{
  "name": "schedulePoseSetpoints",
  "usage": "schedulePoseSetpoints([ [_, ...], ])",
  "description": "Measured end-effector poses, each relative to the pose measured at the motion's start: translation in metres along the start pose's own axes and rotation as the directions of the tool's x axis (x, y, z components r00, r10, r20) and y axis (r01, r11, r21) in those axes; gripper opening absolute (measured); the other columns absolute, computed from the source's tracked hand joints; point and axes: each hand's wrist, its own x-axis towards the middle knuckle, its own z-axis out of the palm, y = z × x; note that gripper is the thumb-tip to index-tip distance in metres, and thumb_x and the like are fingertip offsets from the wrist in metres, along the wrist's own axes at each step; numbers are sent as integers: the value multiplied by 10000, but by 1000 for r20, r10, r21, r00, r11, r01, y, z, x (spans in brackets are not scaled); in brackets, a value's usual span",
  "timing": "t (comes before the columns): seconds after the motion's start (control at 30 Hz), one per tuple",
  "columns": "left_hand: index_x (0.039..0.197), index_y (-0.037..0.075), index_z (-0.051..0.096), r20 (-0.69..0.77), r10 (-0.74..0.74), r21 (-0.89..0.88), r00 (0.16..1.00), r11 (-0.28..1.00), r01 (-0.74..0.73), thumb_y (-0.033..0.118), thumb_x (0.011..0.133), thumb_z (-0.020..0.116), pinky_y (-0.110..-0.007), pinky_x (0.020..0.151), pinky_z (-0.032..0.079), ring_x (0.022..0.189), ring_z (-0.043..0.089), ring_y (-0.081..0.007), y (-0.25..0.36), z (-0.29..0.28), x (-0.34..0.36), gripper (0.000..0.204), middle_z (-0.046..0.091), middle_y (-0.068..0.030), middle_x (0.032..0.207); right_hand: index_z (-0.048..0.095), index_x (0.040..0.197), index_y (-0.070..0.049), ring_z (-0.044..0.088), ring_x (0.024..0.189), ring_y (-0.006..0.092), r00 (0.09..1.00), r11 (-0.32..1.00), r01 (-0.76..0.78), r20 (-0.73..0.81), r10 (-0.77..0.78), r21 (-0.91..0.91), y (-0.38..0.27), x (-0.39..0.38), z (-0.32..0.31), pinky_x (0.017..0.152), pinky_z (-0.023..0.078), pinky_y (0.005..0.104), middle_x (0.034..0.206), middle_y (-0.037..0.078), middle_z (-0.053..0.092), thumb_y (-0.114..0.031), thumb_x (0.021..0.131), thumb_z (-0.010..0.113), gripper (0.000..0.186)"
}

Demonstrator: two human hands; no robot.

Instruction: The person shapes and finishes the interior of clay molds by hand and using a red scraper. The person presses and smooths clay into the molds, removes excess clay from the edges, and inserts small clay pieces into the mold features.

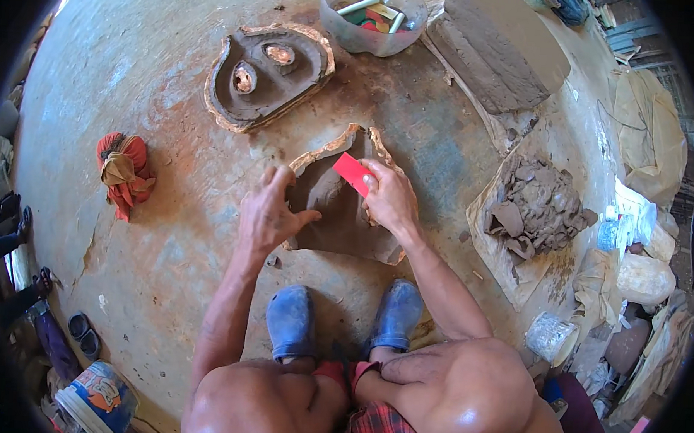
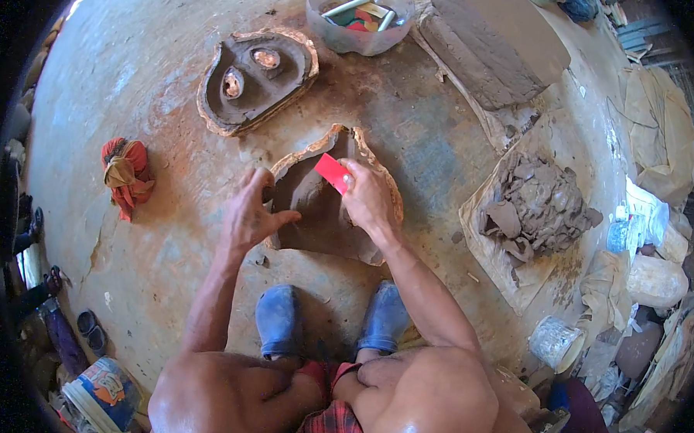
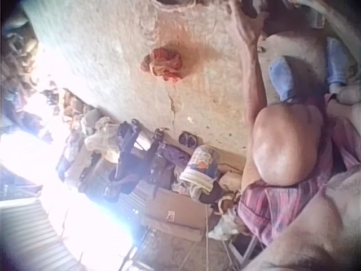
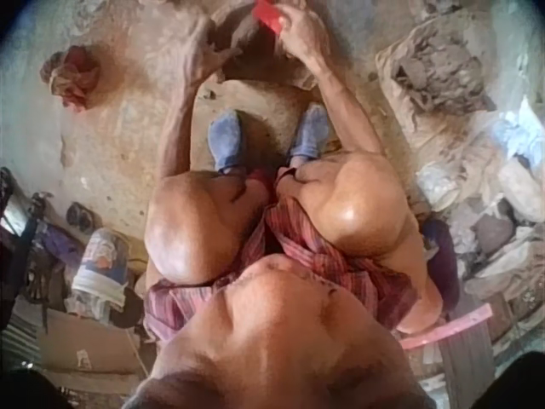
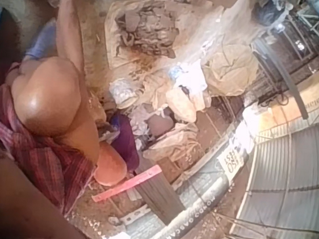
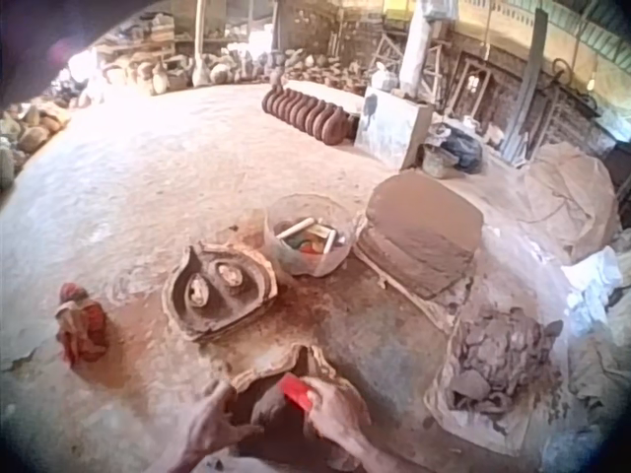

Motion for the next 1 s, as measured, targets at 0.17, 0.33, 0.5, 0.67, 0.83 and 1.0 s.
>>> schedulePoseSetpoints([
  [0.17,1135,84,587,87,24,146,996,989,-37,390,552,1010,-504,802,564,975,685,-398,13,5,13,782,617,-130,1098,724,1283,-46,721,1111,391,995,991,-99,41,95,92,13,7,10,942,563,467,1165,242,744,-94,1001,600,311],
  [0.33,1199,87,588,141,-8,187,990,982,-19,406,550,1014,-501,845,572,1051,680,-394,8,7,22,839,626,-127,1173,741,1240,-32,735,1072,391,997,998,36,66,-39,48,12,13,10,905,568,469,1122,238,755,-67,985,603,292],
  [0.5,1203,88,588,125,-12,169,992,986,-9,436,546,1008,-503,850,574,1056,683,-392,4,6,19,854,626,-125,1186,718,1259,7,738,1095,364,982,999,13,189,-5,-41,-5,8,3,929,562,435,1163,249,751,-13,979,596,307],
  [0.67,1201,108,602,42,49,155,998,986,-55,422,528,1003,-497,803,567,986,686,-378,4,10,20,844,618,-121,1097,725,1113,8,674,955,483,964,976,190,211,-164,-107,-16,-23,12,810,520,505,985,289,697,21,888,591,262],
  [0.83,1240,105,687,181,280,-73,943,960,-271,257,682,952,-458,875,578,1075,688,-347,-7,11,13,635,662,-133,1127,717,1111,-5,702,955,448,945,950,299,168,-281,-92,-11,-38,17,800,550,511,990,251,720,-1,892,618,240],
  [1.0,1185,67,740,10,324,-389,946,873,-295,79,700,939,-379,960,557,1128,687,-281,-30,19,15,525,684,-117,1200,735,1160,18,754,911,317,973,968,225,35,-230,111,-18,-36,2,793,587,415,1013,221,767,-77,981,665,214],
])
